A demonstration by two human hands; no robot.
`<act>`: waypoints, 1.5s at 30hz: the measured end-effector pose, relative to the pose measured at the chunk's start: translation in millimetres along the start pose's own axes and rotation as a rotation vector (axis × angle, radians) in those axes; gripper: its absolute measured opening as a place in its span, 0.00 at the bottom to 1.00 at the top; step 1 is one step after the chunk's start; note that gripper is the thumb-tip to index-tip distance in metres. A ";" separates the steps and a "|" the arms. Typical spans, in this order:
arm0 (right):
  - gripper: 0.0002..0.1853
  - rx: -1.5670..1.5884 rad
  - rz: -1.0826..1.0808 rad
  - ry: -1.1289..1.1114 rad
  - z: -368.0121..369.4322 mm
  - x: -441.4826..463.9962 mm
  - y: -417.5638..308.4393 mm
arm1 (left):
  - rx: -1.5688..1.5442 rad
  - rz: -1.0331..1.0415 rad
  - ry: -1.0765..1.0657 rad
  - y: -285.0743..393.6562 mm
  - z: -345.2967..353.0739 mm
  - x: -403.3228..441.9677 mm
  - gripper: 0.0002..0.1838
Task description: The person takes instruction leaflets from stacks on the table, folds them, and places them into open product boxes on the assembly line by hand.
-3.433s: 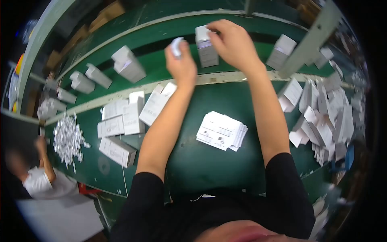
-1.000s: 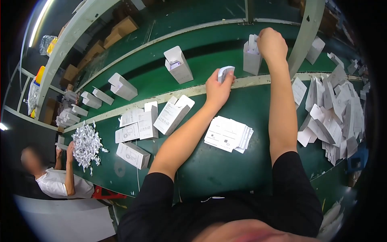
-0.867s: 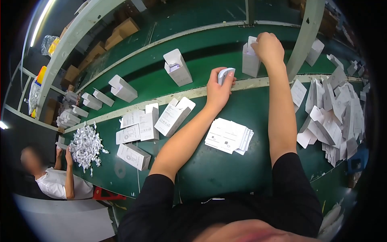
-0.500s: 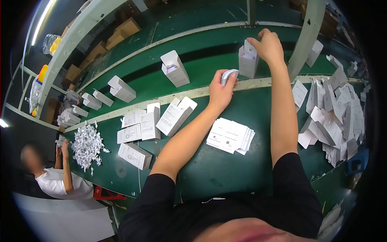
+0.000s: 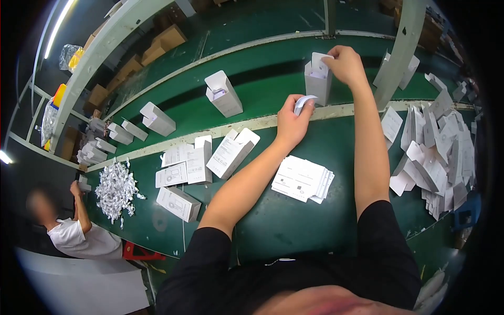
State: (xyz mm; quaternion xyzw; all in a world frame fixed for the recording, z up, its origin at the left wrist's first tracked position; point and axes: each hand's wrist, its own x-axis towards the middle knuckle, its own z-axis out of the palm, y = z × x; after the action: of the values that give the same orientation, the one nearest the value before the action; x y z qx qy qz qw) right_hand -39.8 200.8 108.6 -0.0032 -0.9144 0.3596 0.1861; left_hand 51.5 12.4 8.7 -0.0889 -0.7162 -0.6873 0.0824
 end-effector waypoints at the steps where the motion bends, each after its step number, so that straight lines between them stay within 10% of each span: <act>1: 0.21 0.022 0.003 -0.019 3.6 -0.6 0.1 | 0.006 0.001 -0.001 0.2 -0.1 0.1 0.15; 10: 0.17 0.074 0.049 -0.091 13.0 -5.8 -9.1 | 0.039 0.036 -0.003 -8.6 -0.5 2.4 0.17; 15: 0.12 0.478 -0.218 0.332 0.8 -6.0 -32.5 | -0.114 0.001 0.156 -4.0 1.1 5.2 0.19; 26: 0.26 0.079 -0.624 -0.256 -3.6 -52.5 -81.3 | -0.254 -0.022 0.176 40.5 -22.3 14.7 0.10; 29: 0.25 0.069 -0.415 -0.377 -8.8 -51.3 -90.9 | -0.248 0.031 0.204 55.6 -29.5 18.5 0.09; 35: 0.19 0.181 -0.483 -0.394 -18.4 -47.0 -78.9 | -0.265 0.003 0.133 75.0 -41.1 19.3 0.15; 40: 0.08 0.487 -0.575 0.007 -17.2 -37.7 -79.1 | -0.234 0.042 0.076 82.7 -43.5 22.0 0.16; 45: 0.15 0.751 -0.562 -0.051 -40.0 -34.6 -68.9 | -0.298 -0.076 0.117 94.3 -65.9 27.1 0.16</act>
State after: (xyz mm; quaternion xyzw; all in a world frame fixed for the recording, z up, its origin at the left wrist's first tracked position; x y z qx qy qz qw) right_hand 14.9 171.1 169.2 0.3209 -0.6906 0.6013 0.2419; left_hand 47.6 -49.4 109.3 -0.0330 -0.6032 -0.7925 0.0838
